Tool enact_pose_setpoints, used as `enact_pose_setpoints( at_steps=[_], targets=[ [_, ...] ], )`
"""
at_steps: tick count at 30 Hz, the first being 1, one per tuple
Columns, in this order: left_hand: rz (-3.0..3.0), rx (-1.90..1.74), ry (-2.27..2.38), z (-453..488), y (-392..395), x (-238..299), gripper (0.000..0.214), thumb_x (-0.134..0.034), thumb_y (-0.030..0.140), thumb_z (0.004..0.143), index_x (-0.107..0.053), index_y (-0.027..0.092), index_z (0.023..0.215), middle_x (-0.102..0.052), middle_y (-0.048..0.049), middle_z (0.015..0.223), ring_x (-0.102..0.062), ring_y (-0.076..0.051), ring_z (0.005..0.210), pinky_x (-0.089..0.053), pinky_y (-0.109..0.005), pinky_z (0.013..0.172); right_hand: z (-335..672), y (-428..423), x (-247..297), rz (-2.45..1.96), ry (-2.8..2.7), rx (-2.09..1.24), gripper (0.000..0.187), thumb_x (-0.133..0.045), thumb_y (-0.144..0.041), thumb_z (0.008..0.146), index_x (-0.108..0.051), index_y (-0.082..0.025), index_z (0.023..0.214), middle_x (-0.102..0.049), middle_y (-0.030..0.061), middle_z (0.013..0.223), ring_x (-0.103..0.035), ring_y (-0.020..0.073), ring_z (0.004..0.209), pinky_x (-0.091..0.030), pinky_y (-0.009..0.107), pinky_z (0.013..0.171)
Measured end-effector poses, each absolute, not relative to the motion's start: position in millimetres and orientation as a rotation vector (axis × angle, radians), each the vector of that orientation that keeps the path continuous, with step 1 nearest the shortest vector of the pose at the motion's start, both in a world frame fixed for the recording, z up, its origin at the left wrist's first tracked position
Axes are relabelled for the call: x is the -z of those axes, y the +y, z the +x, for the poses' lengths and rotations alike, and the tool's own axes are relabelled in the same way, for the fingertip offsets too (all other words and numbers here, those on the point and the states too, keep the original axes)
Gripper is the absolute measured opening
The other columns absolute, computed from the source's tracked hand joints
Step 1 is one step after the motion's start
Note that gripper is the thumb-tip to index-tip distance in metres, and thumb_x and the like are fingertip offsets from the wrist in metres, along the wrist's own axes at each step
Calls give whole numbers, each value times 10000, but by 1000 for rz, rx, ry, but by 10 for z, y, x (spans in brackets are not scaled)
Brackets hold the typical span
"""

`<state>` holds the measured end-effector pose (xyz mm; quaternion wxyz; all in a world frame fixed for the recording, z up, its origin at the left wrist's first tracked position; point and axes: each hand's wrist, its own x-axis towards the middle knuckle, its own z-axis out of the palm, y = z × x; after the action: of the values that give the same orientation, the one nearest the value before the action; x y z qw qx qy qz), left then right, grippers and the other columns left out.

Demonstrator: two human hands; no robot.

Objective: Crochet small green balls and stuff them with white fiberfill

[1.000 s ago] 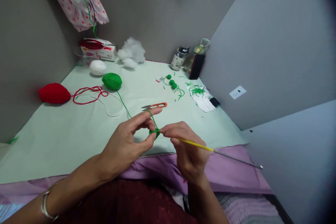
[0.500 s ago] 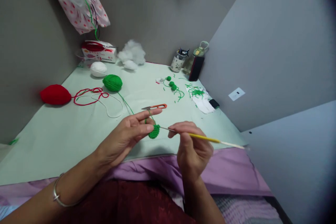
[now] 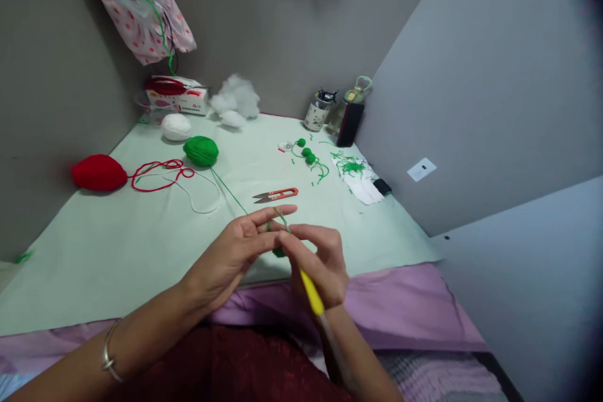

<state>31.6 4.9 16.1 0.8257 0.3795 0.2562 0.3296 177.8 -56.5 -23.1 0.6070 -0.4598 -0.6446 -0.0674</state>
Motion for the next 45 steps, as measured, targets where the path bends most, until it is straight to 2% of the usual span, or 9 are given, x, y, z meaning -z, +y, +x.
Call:
enact_pose_setpoints(
  at_steps=[8,15,23,26,29,37,39,42,45],
  targets=[
    [934,-752,563,300,115,-175,297,-848,265,797,-779,194,1077,-682,-12,868,-595,-154,818,-459,-288,799,1819,-473,31,-903,-1043,-618,151,-639,-270,987,-771,-252,917,-679,10,797,-613,140,642,-520,301,586],
    [1066,-716,554,334,115,-152,370,-823,245,795,-453,219,802,-639,22,819,-566,-139,753,-422,-279,693,1875,-381,32,-1036,-1337,-152,255,-646,-142,970,-790,-328,1069,-722,31,919,-667,180,831,-547,336,687],
    [1335,-438,488,418,442,-197,162,-816,209,738,-686,181,831,-673,9,805,-590,-138,726,-449,-282,712,2353,181,-366,-1115,-1207,193,125,-661,-260,970,-785,-270,968,-706,16,864,-637,172,759,-530,362,762],
    [1303,-441,524,439,591,-151,150,-850,229,709,-727,169,769,-720,-12,758,-624,-152,708,-479,-287,716,2630,461,-508,-1122,-1055,84,158,-683,-347,942,-757,-209,930,-720,22,900,-601,132,662,-514,321,693],
    [1213,-576,595,389,773,-108,190,-866,287,734,-722,163,748,-690,-10,708,-604,-145,674,-480,-272,683,2903,688,-561,-1067,-978,-234,240,-670,-424,922,-707,-188,903,-753,59,963,-686,158,809,-558,322,758],
    [888,-925,717,218,1270,-224,206,-848,294,818,-676,187,856,-636,25,848,-600,-99,765,-537,-223,791,3052,859,-312,-1509,-1584,-567,293,-530,-421,989,-690,-183,1050,-673,-11,628,-610,160,596,-494,303,636],
    [881,-934,712,271,1327,-252,193,-832,289,837,-671,188,872,-657,21,893,-621,-107,806,-535,-245,837,2952,878,-269,-1551,-1643,-568,228,-652,-387,927,-729,-186,1001,-729,29,746,-637,174,664,-495,320,671],
    [972,-926,742,407,1359,-260,190,-811,305,851,-660,191,865,-667,22,873,-624,-125,801,-504,-277,848,2756,925,-296,-1513,-1695,-542,328,-671,-389,927,-706,-214,1202,-748,110,1143,-676,227,1018,-527,367,842],
    [1134,-926,765,552,1380,-234,221,-793,311,854,-619,189,796,-596,45,748,-571,-125,725,-456,-272,777,2564,1002,-346,-1255,-1728,-926,384,-645,-390,954,-644,-236,1305,-764,71,1096,-709,192,978,-561,332,810]
  ],
)
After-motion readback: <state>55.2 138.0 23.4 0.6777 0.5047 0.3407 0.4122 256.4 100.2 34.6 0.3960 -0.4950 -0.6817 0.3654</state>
